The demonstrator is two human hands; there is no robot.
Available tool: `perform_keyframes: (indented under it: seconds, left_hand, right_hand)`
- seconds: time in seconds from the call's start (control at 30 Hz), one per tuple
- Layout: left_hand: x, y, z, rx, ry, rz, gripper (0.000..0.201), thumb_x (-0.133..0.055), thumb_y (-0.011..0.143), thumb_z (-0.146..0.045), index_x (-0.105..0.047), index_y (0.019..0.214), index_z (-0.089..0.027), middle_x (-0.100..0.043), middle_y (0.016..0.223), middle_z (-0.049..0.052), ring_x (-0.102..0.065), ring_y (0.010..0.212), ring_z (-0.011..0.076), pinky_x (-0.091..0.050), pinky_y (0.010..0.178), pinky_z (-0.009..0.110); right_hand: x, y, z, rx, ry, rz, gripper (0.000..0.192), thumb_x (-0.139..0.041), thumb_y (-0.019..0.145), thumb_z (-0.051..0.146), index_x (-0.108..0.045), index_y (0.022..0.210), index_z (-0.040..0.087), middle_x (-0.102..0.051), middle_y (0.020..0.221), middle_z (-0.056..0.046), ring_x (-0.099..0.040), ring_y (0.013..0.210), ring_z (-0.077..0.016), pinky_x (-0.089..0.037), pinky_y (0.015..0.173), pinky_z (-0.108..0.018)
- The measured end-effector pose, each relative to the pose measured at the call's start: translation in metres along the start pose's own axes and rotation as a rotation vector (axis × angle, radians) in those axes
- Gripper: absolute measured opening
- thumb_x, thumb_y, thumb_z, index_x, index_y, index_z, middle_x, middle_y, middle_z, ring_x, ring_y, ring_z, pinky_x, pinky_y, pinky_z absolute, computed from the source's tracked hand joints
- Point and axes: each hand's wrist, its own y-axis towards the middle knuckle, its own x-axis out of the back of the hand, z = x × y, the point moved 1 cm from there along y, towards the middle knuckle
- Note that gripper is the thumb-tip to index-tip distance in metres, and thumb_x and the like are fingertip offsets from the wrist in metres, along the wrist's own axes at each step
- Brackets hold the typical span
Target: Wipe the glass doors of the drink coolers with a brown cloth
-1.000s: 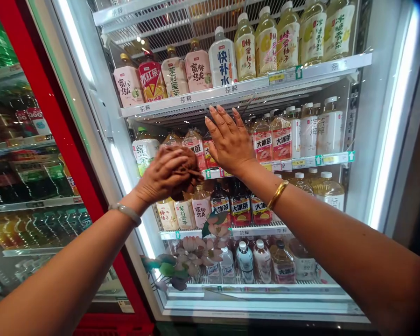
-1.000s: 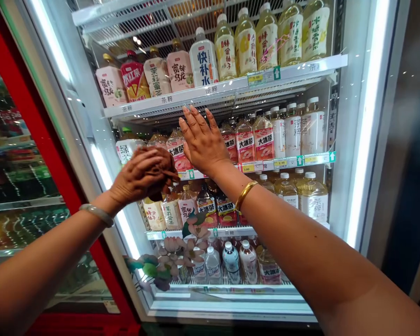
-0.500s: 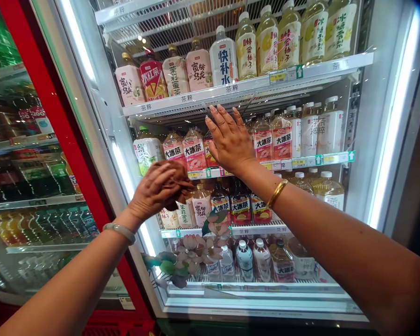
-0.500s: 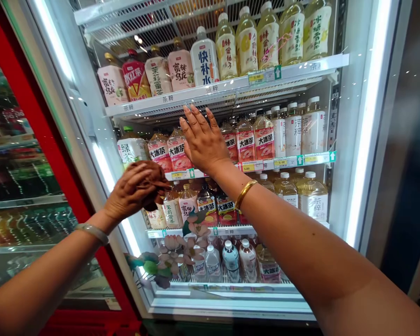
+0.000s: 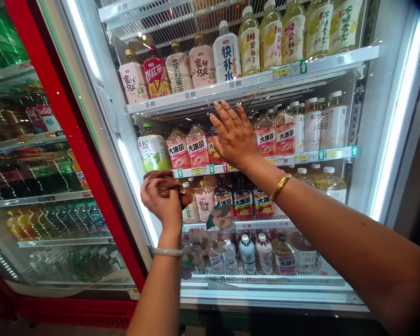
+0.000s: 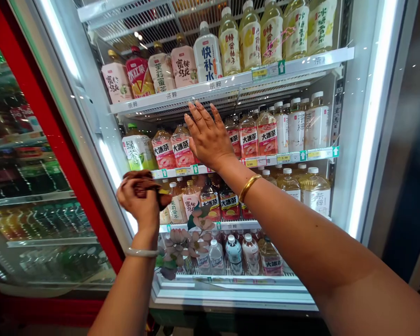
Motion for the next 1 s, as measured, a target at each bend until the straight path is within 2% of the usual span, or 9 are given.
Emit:
perform_keyframes:
  seconds: [0.1, 0.3, 0.4, 0.57, 0.63, 0.73, 0.8, 0.87, 1.0]
  left_hand:
    - [-0.004, -0.017, -0.01, 0.22, 0.02, -0.143, 0.031, -0.065, 0.086, -0.02, -0.061, 0.116, -0.025, -0.05, 0.141, 0.013, -0.052, 0.134, 0.033, -0.039, 0.116, 0.063]
    - [-0.009, -0.087, -0.057, -0.065, -0.053, 0.168, 0.041, -0.068, 0.082, -0.012, -0.062, 0.12, -0.027, -0.046, 0.151, 0.014, -0.038, 0.151, 0.0353, -0.029, 0.125, 0.064]
    - [-0.007, -0.084, -0.051, -0.034, -0.054, 0.082, 0.042, -0.07, 0.082, -0.013, -0.062, 0.12, -0.027, -0.047, 0.15, 0.013, -0.043, 0.147, 0.0348, -0.033, 0.123, 0.062]
    - [-0.011, -0.064, -0.042, 0.243, -0.072, -0.11, 0.041, -0.064, 0.086, -0.017, -0.061, 0.126, -0.025, -0.04, 0.152, 0.015, -0.04, 0.146, 0.0356, -0.026, 0.124, 0.066]
    - [-0.019, -0.071, -0.065, 0.172, -0.115, -0.022, 0.04, -0.066, 0.084, -0.016, -0.063, 0.123, -0.026, -0.04, 0.154, 0.013, -0.036, 0.149, 0.037, -0.023, 0.125, 0.067]
    - [-0.033, -0.093, -0.108, -0.106, -0.211, 0.26, 0.049, -0.067, 0.08, -0.009, -0.064, 0.124, -0.03, -0.042, 0.158, 0.01, -0.031, 0.154, 0.0365, -0.024, 0.127, 0.065]
    - [-0.038, -0.103, -0.122, -0.247, -0.233, 0.336, 0.055, -0.068, 0.078, -0.006, -0.063, 0.126, -0.032, -0.045, 0.158, 0.009, -0.033, 0.154, 0.0358, -0.028, 0.127, 0.064]
    - [-0.037, -0.101, -0.115, -0.237, -0.189, 0.264, 0.054, -0.07, 0.079, -0.007, -0.063, 0.127, -0.031, -0.045, 0.157, 0.01, -0.034, 0.154, 0.0363, -0.03, 0.126, 0.064]
    - [-0.031, -0.081, -0.083, 0.078, -0.068, -0.068, 0.044, -0.069, 0.084, -0.014, -0.062, 0.126, -0.025, -0.045, 0.151, 0.015, -0.042, 0.146, 0.0359, -0.031, 0.123, 0.066]
  right_hand:
    - [0.0, 0.0, 0.0, 0.0, 0.001, 0.005, 0.064, -0.044, 0.098, 0.027, -0.033, 0.161, 0.022, -0.026, 0.174, -0.006, -0.013, 0.165, -0.0236, -0.003, 0.137, -0.057]
    - [-0.002, 0.0, -0.001, -0.005, -0.034, 0.006, 0.064, -0.045, 0.098, 0.026, -0.035, 0.16, 0.021, -0.027, 0.174, -0.006, -0.014, 0.165, -0.0244, -0.003, 0.137, -0.058]
    - [-0.003, 0.0, -0.002, 0.011, -0.053, 0.002, 0.067, -0.046, 0.097, 0.027, -0.03, 0.162, 0.025, -0.027, 0.174, -0.004, -0.013, 0.165, -0.0251, -0.001, 0.136, -0.06]
    - [-0.006, 0.0, -0.004, 0.024, -0.09, 0.004, 0.069, -0.044, 0.097, 0.026, -0.027, 0.164, 0.023, -0.023, 0.175, -0.005, -0.009, 0.166, -0.0271, -0.001, 0.136, -0.061]
    - [-0.007, -0.001, -0.004, 0.029, -0.095, 0.003, 0.068, -0.042, 0.097, 0.026, -0.028, 0.164, 0.021, -0.02, 0.176, -0.005, -0.007, 0.166, -0.0277, -0.001, 0.136, -0.061]
    - [-0.007, 0.0, -0.004, 0.024, -0.113, 0.01, 0.065, -0.04, 0.098, 0.026, -0.03, 0.162, 0.019, -0.019, 0.176, -0.007, -0.008, 0.166, -0.0274, -0.001, 0.136, -0.059]
    - [-0.006, 0.001, -0.004, 0.019, -0.13, 0.021, 0.065, -0.041, 0.099, 0.027, -0.031, 0.162, 0.018, -0.019, 0.176, -0.007, -0.008, 0.166, -0.0271, -0.001, 0.136, -0.058]
    - [-0.003, 0.002, -0.005, 0.027, -0.144, 0.037, 0.066, -0.043, 0.099, 0.029, -0.031, 0.162, 0.02, -0.019, 0.176, -0.006, -0.006, 0.166, -0.0267, 0.0, 0.136, -0.058]
    - [0.005, -0.009, -0.005, 0.06, -0.165, 0.094, 0.063, -0.044, 0.1, 0.031, -0.032, 0.162, 0.025, -0.021, 0.176, -0.002, -0.009, 0.166, -0.0229, -0.001, 0.137, -0.055]
